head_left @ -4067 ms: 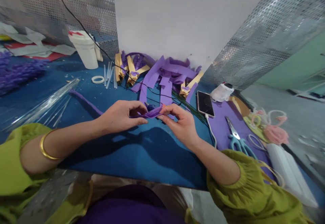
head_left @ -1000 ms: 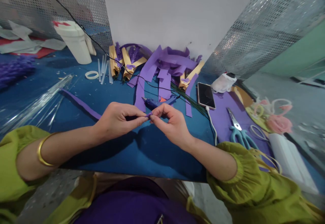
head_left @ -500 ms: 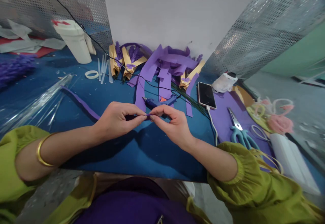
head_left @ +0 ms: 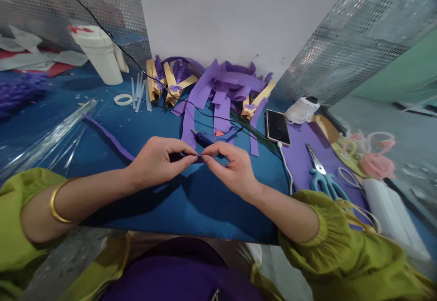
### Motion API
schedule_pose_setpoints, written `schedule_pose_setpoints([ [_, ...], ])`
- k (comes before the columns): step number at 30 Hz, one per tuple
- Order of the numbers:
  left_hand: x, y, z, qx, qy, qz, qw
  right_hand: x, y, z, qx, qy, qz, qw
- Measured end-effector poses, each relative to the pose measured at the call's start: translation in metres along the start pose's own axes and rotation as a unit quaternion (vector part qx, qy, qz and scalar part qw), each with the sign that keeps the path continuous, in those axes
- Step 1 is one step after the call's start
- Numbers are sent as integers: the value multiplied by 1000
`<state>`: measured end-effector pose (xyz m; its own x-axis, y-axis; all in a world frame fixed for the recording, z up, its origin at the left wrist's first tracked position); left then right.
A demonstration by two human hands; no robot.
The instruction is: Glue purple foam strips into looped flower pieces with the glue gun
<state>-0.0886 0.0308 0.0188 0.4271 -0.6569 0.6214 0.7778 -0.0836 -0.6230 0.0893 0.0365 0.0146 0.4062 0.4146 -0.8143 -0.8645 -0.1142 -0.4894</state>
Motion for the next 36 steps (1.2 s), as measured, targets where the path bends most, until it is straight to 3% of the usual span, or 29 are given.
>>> schedule_pose_setpoints([
  [4,-3,-2,0,5,-14,14,1000,2,-5,2,32,8,8,999],
  [10,-4,0,0,0,15,19,1000,1,-1,2,3,-6,-17,1000],
  [15,-4,0,0,-4,12,36,999,2,-3,3,32,-23,-81,996],
  [22,-4,2,-1,-5,58,66,996,0,0,3,5,-53,-84,995],
  [27,-7,5,-1,-12,52,74,996,-1,-2,2,25,-67,-125,990],
  [36,-7,2,14,-9,76,131,988,13,-5,14,35,-16,-85,996],
])
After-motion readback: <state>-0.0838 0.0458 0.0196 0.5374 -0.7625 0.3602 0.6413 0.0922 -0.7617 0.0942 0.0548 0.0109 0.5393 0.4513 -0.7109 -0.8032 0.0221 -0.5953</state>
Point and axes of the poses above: each hand's wrist, its own z-axis towards the middle knuckle, its own y-axis out of the palm, x = y × z, the point moved 4 cm from there along z, towards the middle knuckle, and after that the axes turned 13 degrees about y, right-handed, at the moved point
